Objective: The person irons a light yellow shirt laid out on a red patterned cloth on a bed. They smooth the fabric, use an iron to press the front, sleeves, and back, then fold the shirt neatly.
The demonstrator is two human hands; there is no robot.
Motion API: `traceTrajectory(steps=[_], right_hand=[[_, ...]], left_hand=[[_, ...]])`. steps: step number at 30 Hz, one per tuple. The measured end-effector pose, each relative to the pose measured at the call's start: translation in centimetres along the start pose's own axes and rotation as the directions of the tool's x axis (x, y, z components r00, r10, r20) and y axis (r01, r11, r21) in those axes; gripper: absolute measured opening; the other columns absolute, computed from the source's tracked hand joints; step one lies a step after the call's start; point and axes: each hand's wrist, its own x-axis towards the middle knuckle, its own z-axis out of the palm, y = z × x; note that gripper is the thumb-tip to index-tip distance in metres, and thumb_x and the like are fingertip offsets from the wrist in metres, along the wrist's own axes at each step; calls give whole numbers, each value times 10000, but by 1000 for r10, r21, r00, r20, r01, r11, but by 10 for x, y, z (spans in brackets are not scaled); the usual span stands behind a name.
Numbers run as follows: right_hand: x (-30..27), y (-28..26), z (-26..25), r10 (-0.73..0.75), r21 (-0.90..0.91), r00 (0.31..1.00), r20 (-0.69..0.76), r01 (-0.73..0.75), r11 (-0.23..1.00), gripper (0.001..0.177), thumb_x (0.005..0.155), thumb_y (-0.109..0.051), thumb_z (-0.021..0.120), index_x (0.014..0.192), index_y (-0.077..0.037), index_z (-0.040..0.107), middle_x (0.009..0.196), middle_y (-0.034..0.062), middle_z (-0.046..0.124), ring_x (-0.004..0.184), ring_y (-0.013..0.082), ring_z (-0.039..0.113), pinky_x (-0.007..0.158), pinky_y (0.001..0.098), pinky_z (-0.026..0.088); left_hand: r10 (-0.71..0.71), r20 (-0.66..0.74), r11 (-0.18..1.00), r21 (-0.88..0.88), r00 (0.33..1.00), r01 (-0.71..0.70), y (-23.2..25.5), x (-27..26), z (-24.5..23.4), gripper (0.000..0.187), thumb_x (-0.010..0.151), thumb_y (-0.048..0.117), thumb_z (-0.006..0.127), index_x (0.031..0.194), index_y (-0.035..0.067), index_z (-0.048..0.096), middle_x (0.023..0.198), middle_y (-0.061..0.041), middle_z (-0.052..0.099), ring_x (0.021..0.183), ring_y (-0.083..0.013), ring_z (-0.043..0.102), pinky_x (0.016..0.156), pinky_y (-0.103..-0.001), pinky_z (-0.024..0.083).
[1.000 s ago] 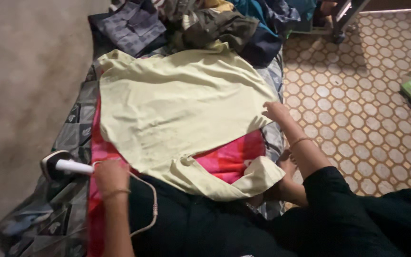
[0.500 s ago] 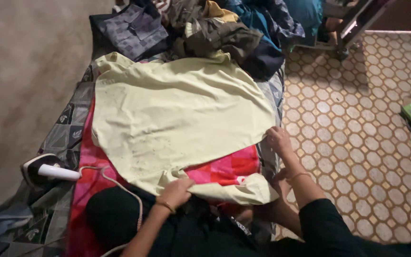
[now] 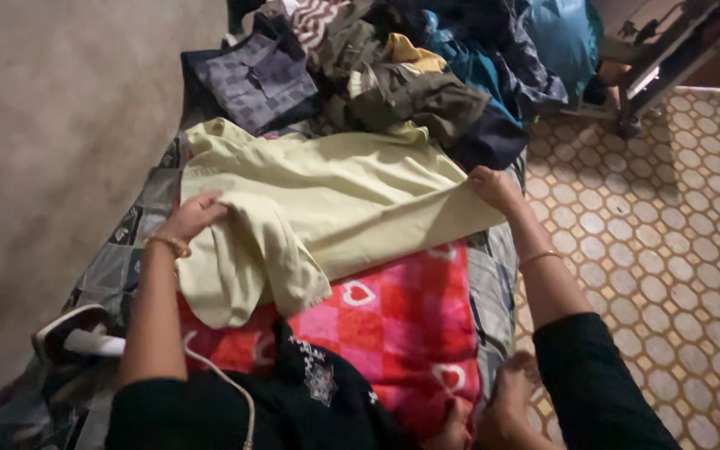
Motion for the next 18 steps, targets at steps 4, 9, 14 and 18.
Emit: traceTrajectory(steps=[4, 9, 14, 18], right_hand=[[19, -7, 23, 12, 140, 995, -95, 1, 990, 374, 868, -308, 759, 1190, -121, 720, 1064, 202, 737, 990, 391, 710, 840, 464, 571], [-17, 0, 33, 244, 93, 970, 15, -244, 965, 655, 745, -320, 834, 1325, -89, 639, 1105, 226, 707, 1004, 398, 692, 845, 474, 554], [-65, 10, 15, 260, 219, 962, -89, -236, 947, 521, 820, -386, 815, 1227, -81, 703, 972, 160, 721, 873, 297, 696, 775, 411, 559], [-72, 6, 7, 266, 235, 954, -135, -230, 944, 407, 849, -362, 816, 1095, -46, 745, 940, 140, 734, 862, 231, 695, 777, 387, 548]], left_hand=[[260, -525, 944, 316, 810, -98, -42, 36, 4, 780, 801, 332, 874, 1365, -52, 498, 1266, -168, 584, 1087, -253, 593, 887, -374, 518], [110, -692, 872, 411, 714, 264, -80, -35, 58, 698, 877, 543, 746, 1272, -15, 601, 1253, -271, 655, 1138, -410, 635, 950, -486, 507], [114, -527, 634, 691, 842, 347, -74, -134, 116, 896, 656, 627, 812, 1252, -10, 608, 1157, -276, 675, 1074, -426, 645, 893, -501, 530], [-167, -517, 489, 696, 839, 526, -71, -160, 111, 652, 763, 596, 748, 1131, 59, 711, 1084, -231, 737, 1019, -411, 711, 872, -514, 573]])
